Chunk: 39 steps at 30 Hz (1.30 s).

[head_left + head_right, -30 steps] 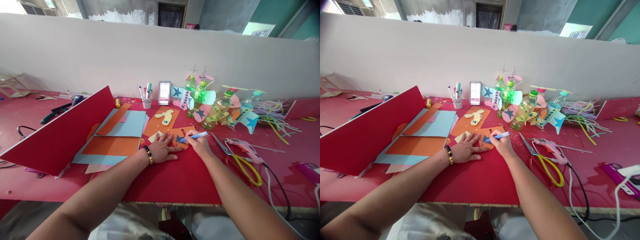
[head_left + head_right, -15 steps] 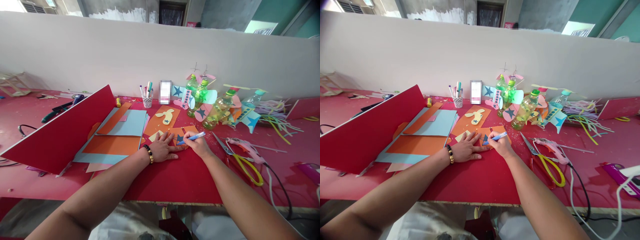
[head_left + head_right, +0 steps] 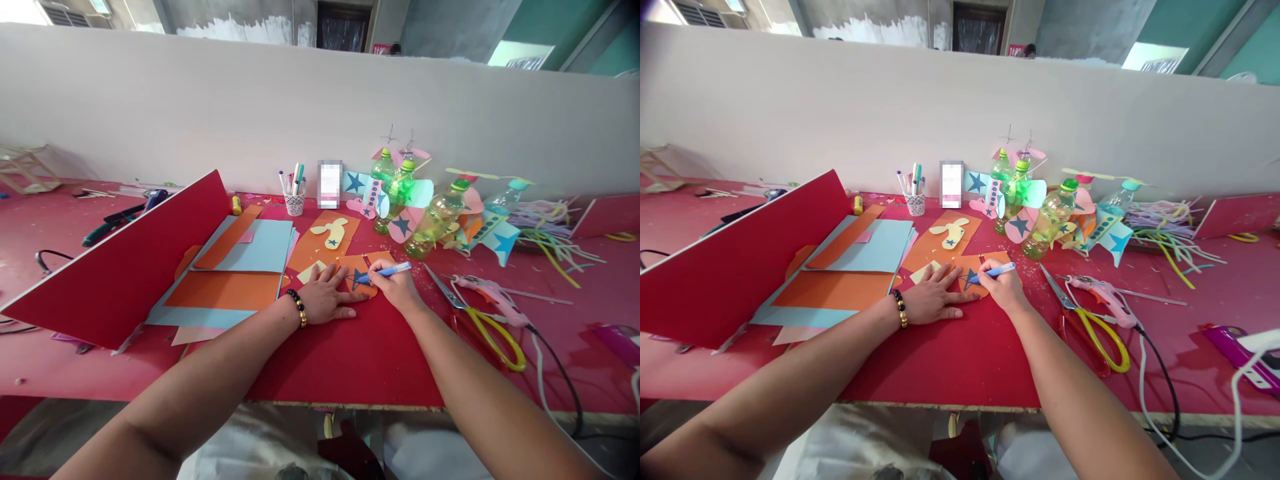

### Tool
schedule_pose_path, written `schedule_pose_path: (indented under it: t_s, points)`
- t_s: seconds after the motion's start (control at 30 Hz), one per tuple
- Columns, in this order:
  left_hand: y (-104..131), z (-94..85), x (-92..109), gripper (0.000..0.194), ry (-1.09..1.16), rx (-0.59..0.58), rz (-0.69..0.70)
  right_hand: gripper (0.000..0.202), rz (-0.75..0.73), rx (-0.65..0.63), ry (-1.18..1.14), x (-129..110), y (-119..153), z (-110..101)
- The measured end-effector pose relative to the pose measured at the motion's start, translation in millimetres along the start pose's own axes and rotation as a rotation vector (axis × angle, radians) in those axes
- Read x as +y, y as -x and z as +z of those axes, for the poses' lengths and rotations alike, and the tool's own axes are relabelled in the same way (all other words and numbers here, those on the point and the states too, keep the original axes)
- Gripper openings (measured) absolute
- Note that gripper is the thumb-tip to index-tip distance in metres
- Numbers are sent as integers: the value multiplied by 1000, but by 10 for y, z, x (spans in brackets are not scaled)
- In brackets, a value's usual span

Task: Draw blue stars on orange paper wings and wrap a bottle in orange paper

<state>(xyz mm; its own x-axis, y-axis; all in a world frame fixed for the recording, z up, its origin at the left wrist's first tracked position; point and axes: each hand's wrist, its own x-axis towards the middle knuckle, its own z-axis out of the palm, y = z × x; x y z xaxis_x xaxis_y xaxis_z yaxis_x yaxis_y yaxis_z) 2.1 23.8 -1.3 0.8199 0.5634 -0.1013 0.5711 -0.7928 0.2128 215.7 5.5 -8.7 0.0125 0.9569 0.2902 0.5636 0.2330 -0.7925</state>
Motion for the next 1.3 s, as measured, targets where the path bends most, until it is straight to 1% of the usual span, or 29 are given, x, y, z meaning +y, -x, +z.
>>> schedule_pose_path:
  t_s: [0.13,0.4,0.5,0.8,0.93,1.1,1.3]
  points:
    - [-2,5,-7,54,1,1,6,14,-11,-12,-39,-8,16,-13]
    - [-6,6,-6,52,7,-4,-2,14,-26,-104,-116,-84,34,-32]
    - [-8,6,-6,52,10,-4,0,13,-21,-115,-116,-94,31,-31]
    - [0,6,-6,53,9,-8,-5,14,-1,9,-43,15,-2,-2]
    - [-4,5,-5,53,17,-11,-6,13,-8,7,-77,-4,5,-11]
    - [-7,24,-18,55,17,-4,3,13,-27,-47,-78,-57,13,-20]
    - [-4,24,-18,55,2,-6,-1,13,2,6,-52,-25,3,-10]
